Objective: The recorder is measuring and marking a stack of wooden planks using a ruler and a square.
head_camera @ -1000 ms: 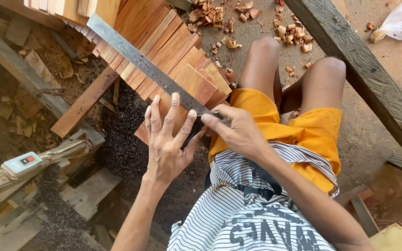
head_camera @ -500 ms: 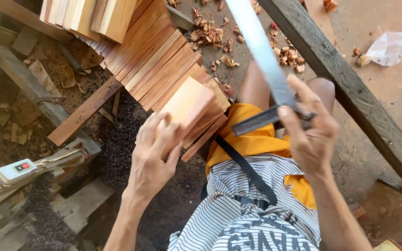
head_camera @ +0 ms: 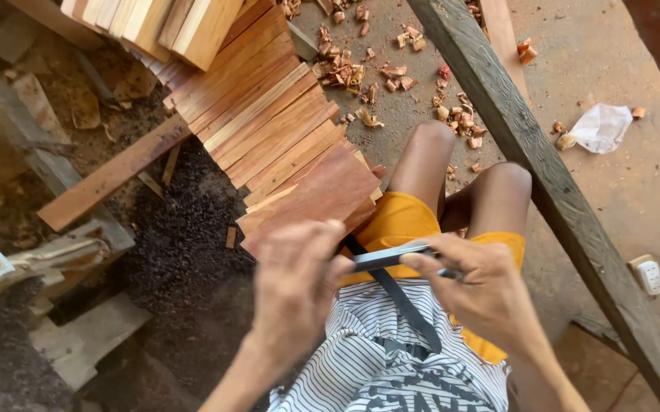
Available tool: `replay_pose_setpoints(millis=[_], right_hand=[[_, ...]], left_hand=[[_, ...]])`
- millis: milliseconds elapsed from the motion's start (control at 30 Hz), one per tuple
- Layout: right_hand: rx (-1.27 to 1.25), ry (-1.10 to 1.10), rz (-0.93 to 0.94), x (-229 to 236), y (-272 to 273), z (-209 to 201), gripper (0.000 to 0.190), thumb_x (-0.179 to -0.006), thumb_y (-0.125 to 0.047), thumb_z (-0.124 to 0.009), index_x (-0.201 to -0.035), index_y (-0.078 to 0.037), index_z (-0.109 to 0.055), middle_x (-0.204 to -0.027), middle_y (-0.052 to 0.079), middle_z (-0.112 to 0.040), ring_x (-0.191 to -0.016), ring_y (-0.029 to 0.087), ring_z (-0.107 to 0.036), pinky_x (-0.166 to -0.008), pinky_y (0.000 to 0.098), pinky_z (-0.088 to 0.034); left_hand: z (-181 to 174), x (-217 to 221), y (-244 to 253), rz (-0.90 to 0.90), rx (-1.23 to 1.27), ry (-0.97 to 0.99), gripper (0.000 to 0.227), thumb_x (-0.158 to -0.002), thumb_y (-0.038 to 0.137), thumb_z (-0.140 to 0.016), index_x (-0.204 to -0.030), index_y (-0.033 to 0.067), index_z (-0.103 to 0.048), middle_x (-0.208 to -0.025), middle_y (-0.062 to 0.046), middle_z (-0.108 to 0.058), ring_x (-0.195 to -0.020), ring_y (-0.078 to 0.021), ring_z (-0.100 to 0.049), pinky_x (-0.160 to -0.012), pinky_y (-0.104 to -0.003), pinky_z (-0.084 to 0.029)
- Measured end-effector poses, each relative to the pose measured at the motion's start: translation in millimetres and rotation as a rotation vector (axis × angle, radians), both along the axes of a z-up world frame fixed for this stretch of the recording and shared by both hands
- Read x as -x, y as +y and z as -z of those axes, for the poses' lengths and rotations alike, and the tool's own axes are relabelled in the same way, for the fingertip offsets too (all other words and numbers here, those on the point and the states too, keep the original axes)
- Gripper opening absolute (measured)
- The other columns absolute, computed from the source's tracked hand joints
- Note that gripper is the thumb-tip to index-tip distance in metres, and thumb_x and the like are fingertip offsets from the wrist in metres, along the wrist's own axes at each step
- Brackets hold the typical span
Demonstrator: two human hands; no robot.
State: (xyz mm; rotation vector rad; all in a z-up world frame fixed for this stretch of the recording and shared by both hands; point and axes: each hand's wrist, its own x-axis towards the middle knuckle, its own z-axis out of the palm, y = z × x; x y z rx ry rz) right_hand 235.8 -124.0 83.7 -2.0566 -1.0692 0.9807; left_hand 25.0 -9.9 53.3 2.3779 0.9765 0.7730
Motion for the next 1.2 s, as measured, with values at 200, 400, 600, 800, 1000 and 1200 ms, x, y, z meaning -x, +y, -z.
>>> replay_pose_setpoints(millis=[200, 400, 600, 800, 1000, 1200], right_hand=[[0.262, -0.006, -0.139, 1, 60, 5, 0.022, -0.089, -0.027, -0.073, -0.096, -0.006, -0.076, -0.051, 0.008, -0.053, -0.042, 0.012, -0.045, -0.044, 0.0332, -0.038], [0.450, -0.032, -0.156, -18, 57, 37, 0.023, -0.089, -0.026, -0.074, -0.090, -0.003, -0.078, -0.060, 0.010, -0.059, -0.050, 0.013, -0.046, -0.048, 0.0315, -0.041], [0.295, 0.047, -0.021, -15, 74, 49, 0.016, -0.091, -0.018, -0.072, -0.098, -0.004, -0.075, -0.069, 0.001, -0.069, -0.056, 0.007, -0.060, -0.050, 0.0246, -0.048], [0.364, 0.074, 0.032, -17, 74, 54, 0.014, -0.091, -0.015, -0.073, -0.097, -0.002, -0.075, -0.071, 0.004, -0.072, -0.064, 0.007, -0.067, -0.057, 0.0238, -0.051], [0.207, -0.064, 0.016, -17, 67, 46, 0.021, -0.101, -0.020, -0.064, -0.098, 0.000, -0.071, -0.087, 0.008, -0.075, -0.075, 0.013, -0.071, -0.070, 0.0259, -0.055], [-0.107, 0.015, 0.240, -22, 66, 17, 0.079, -0.111, -0.062, -0.032, -0.114, 0.009, -0.066, -0.098, 0.019, -0.069, -0.083, 0.021, -0.067, -0.085, 0.0315, -0.055]], left_hand=[[7, 2, 16, -0.100, 0.538, -0.089, 0.027, -0.097, 0.013, -0.069, -0.122, 0.0017, -0.070, -0.089, -0.008, -0.067, -0.078, -0.0198, -0.060, -0.066, -0.033, -0.049], [34, -6, 51, -0.360, 0.248, -0.031, 0.022, -0.102, 0.010, -0.067, -0.123, 0.0022, -0.070, -0.088, -0.009, -0.063, -0.080, -0.0244, -0.053, -0.071, -0.038, -0.046], [34, -9, 59, -0.318, 0.330, -0.019, 0.026, -0.093, 0.016, -0.078, -0.117, 0.0066, -0.072, -0.089, -0.007, -0.063, -0.078, -0.0240, -0.053, -0.069, -0.038, -0.045], [35, -4, 67, -0.314, 0.442, -0.027, 0.030, -0.087, 0.013, -0.082, -0.115, 0.0082, -0.073, -0.091, -0.006, -0.063, -0.079, -0.0223, -0.054, -0.070, -0.038, -0.042], [37, -3, 67, -0.282, 0.422, -0.002, 0.032, -0.084, 0.012, -0.085, -0.114, 0.0090, -0.073, -0.091, -0.006, -0.063, -0.079, -0.0220, -0.057, -0.069, -0.038, -0.040], [38, 0, 64, -0.305, 0.478, -0.053, 0.034, -0.083, 0.011, -0.086, -0.114, 0.0107, -0.072, -0.090, -0.005, -0.065, -0.079, -0.0201, -0.061, -0.068, -0.036, -0.041]])
